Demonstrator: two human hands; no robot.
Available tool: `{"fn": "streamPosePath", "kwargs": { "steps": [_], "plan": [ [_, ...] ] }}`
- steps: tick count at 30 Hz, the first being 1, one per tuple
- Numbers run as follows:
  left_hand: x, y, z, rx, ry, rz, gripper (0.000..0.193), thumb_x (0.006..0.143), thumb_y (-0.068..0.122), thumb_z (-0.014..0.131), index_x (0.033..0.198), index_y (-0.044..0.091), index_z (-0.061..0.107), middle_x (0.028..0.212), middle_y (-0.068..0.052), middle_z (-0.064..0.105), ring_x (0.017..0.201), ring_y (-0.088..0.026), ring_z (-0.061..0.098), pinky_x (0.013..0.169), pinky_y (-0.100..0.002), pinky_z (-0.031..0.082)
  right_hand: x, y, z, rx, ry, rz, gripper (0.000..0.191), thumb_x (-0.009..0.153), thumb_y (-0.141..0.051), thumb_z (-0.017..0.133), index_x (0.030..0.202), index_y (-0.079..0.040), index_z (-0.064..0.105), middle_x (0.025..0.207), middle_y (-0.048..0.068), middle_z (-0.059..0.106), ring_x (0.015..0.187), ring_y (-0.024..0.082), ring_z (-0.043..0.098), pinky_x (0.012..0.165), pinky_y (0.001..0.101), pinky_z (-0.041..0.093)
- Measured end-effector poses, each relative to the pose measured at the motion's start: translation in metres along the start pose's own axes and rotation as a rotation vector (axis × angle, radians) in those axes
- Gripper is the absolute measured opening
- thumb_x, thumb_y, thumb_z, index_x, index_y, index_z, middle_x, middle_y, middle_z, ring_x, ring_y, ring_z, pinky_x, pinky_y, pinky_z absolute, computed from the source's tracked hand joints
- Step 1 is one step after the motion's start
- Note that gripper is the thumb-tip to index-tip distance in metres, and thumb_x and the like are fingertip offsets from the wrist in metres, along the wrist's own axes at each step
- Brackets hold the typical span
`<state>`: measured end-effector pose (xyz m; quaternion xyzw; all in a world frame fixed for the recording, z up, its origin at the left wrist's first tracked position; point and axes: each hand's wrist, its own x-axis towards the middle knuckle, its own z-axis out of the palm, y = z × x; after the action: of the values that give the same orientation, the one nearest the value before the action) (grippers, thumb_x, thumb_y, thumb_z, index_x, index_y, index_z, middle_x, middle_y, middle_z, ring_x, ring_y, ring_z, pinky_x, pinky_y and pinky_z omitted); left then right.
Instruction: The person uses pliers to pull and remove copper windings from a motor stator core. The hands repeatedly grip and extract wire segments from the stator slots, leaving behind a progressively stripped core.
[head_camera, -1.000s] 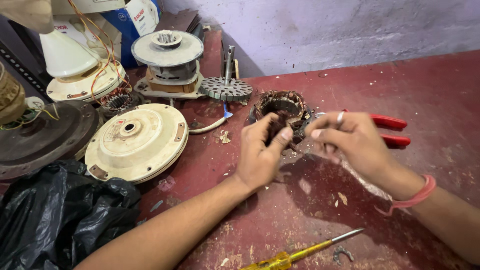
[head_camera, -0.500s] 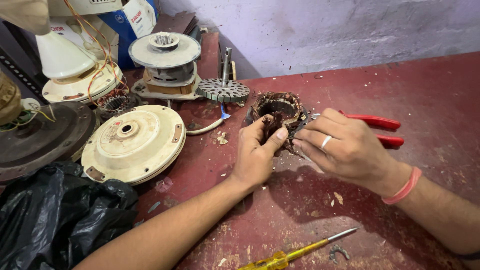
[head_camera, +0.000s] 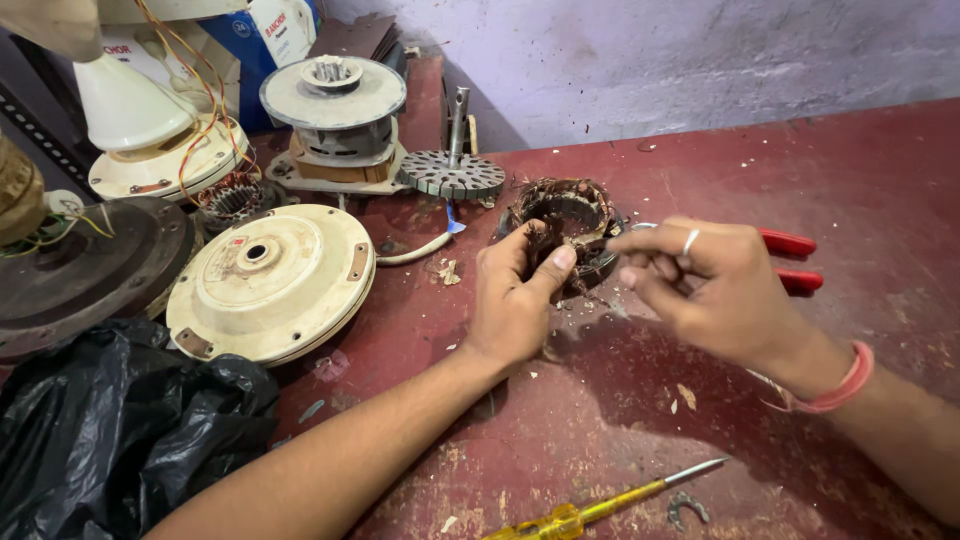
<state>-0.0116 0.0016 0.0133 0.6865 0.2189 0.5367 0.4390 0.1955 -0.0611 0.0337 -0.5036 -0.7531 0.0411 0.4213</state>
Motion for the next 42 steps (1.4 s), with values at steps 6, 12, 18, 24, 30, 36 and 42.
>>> {"fn": "streamPosePath", "kwargs": {
  "steps": [6, 12, 18, 24, 30, 36, 42],
  "plan": [
    [0.000, -0.002, 0.002, -0.023, 0.009, -0.052, 0.016, 0.098, 0.011, 0.064, 0.090, -0.003, 0.065, 0.070, 0.001, 0.059, 0.066, -0.006, 0.049, 0.056, -0.028, 0.040, 0.012, -0.027, -0.011, -0.215, -0.005, -0.476, 0.027, 0.081, -0.012, 0.081, 0.105, -0.002, 0.076, 0.092, 0.011, 0.070, 0.073, 0.021, 0.064, 0.061, 0.0337, 0.053],
    [-0.001, 0.002, 0.003, -0.048, -0.008, -0.006, 0.014, 0.099, 0.010, 0.063, 0.092, -0.002, 0.065, 0.072, 0.001, 0.060, 0.068, -0.006, 0.049, 0.059, -0.029, 0.042, 0.008, -0.020, -0.004, -0.191, 0.004, -0.532, 0.017, 0.088, -0.010, 0.075, 0.099, 0.002, 0.071, 0.093, 0.011, 0.068, 0.077, 0.022, 0.063, 0.066, 0.0351, 0.052],
    [-0.005, 0.007, 0.004, 0.072, -0.028, 0.117, 0.019, 0.102, 0.014, 0.062, 0.092, -0.001, 0.060, 0.072, 0.000, 0.057, 0.069, -0.007, 0.049, 0.060, -0.028, 0.042, -0.001, 0.009, 0.022, 1.102, -0.080, 0.702, 0.015, 0.094, -0.009, 0.068, 0.081, -0.002, 0.067, 0.074, 0.003, 0.060, 0.058, 0.008, 0.048, 0.046, 0.0247, 0.038],
    [0.000, 0.003, 0.003, 0.018, 0.013, 0.104, 0.021, 0.103, 0.016, 0.062, 0.089, 0.000, 0.061, 0.071, 0.000, 0.061, 0.065, -0.007, 0.057, 0.058, -0.028, 0.048, 0.001, 0.016, 0.013, 0.695, -0.078, 0.574, 0.014, 0.091, -0.012, 0.069, 0.090, 0.001, 0.076, 0.072, 0.010, 0.068, 0.054, 0.011, 0.055, 0.046, 0.0248, 0.043],
    [0.000, 0.000, 0.002, -0.005, 0.061, -0.021, 0.016, 0.100, 0.013, 0.062, 0.094, -0.002, 0.068, 0.071, 0.001, 0.061, 0.064, -0.006, 0.049, 0.055, -0.027, 0.041, 0.004, -0.020, -0.001, -0.124, 0.122, -0.346, 0.029, 0.085, -0.009, 0.080, 0.111, -0.001, 0.073, 0.097, 0.009, 0.069, 0.076, 0.013, 0.066, 0.064, 0.0239, 0.055],
    [-0.002, -0.001, 0.003, -0.114, 0.002, 0.006, 0.014, 0.100, 0.011, 0.061, 0.096, -0.002, 0.066, 0.077, 0.004, 0.063, 0.070, -0.004, 0.051, 0.060, -0.027, 0.043, 0.012, -0.035, -0.010, -0.307, 0.082, -0.484, 0.025, 0.080, -0.009, 0.082, 0.103, -0.001, 0.077, 0.092, 0.012, 0.069, 0.075, 0.022, 0.062, 0.061, 0.0336, 0.051],
    [-0.003, 0.000, 0.004, -0.020, -0.016, -0.006, 0.019, 0.101, 0.012, 0.063, 0.087, -0.001, 0.062, 0.068, 0.001, 0.056, 0.064, -0.007, 0.047, 0.055, -0.029, 0.038, 0.006, -0.021, -0.001, -0.207, 0.034, -0.507, 0.011, 0.087, -0.006, 0.075, 0.093, 0.002, 0.070, 0.091, 0.010, 0.067, 0.077, 0.021, 0.061, 0.064, 0.0354, 0.050]
  ]
}}
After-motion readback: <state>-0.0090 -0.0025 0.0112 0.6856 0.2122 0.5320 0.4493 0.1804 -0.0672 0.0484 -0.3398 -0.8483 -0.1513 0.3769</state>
